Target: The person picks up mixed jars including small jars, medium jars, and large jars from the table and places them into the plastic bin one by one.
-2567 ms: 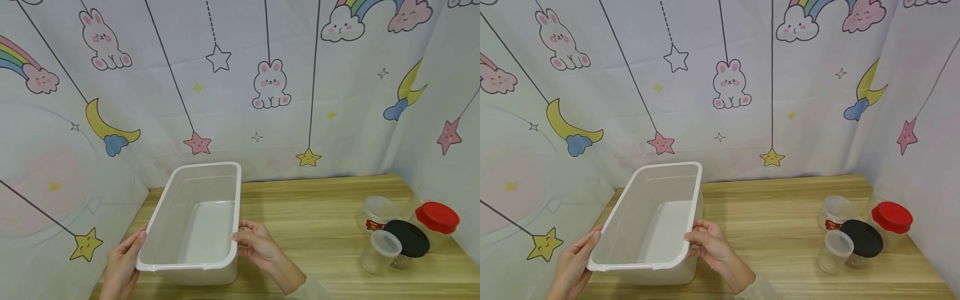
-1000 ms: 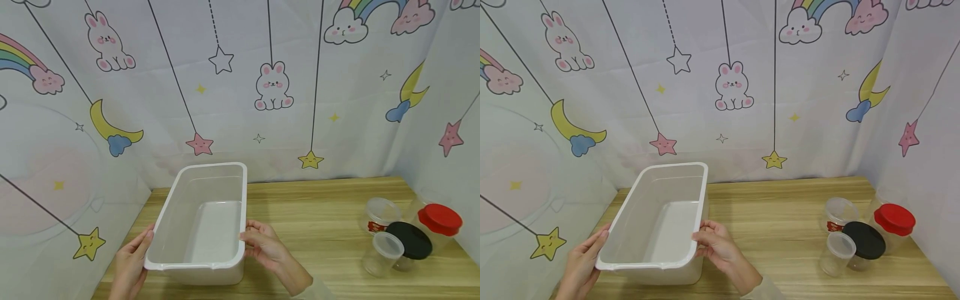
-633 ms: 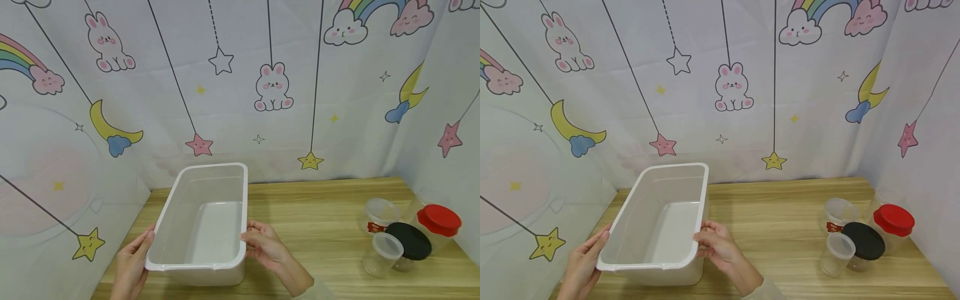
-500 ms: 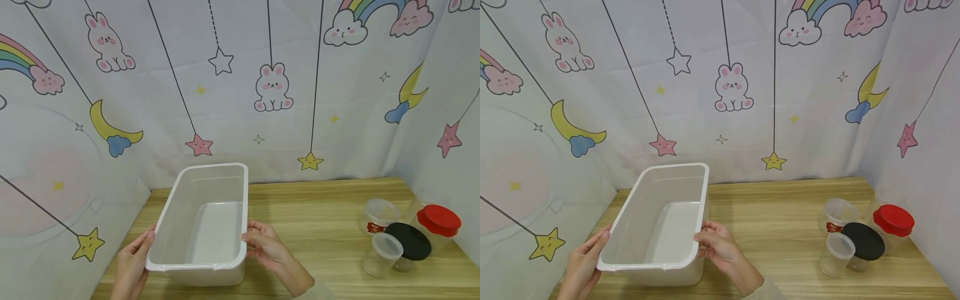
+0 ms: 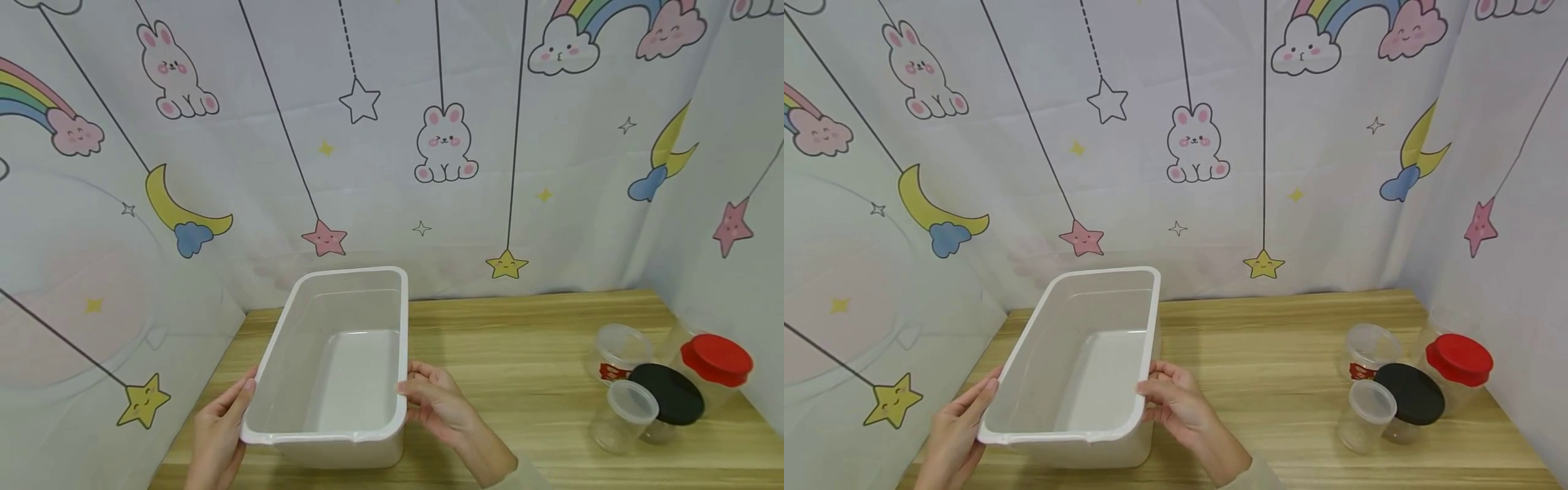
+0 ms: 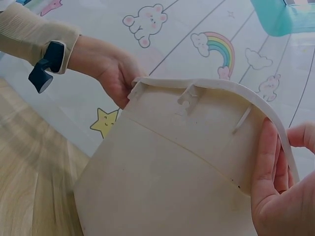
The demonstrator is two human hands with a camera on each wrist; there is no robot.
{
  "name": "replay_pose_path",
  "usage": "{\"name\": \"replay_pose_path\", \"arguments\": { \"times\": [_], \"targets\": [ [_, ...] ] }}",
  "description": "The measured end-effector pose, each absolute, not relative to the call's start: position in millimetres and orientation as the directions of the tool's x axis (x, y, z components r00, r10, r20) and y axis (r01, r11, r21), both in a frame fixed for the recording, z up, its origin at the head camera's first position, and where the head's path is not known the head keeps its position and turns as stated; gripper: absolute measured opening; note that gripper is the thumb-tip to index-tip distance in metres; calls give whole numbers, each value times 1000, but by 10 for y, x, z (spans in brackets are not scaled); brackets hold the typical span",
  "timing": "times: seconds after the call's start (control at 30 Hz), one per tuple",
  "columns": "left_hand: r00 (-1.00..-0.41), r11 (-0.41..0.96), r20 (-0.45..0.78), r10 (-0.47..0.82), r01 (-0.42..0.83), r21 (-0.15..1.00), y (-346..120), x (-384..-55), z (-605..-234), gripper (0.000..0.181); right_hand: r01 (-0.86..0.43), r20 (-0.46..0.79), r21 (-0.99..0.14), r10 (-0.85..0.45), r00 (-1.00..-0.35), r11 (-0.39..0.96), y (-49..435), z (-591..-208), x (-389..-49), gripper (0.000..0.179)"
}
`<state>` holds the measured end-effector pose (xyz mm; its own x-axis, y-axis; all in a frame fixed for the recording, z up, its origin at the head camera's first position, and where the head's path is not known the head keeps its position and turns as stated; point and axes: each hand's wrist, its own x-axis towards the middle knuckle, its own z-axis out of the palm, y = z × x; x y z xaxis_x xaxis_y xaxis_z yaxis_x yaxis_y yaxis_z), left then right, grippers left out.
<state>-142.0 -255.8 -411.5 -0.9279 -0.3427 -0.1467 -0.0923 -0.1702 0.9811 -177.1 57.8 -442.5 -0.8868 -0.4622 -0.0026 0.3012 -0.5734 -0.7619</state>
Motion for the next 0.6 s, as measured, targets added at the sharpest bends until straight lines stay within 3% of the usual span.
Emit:
{"name": "replay_pose_path", "arguments": {
  "times": [0.6],
  "targets": [
    [-933,-184,-117,-340,-56,981,-2486,-1412,-4115,50,285,13,-769,-460,-888,-572,626,-4430,-1756,23]
  ]
}}
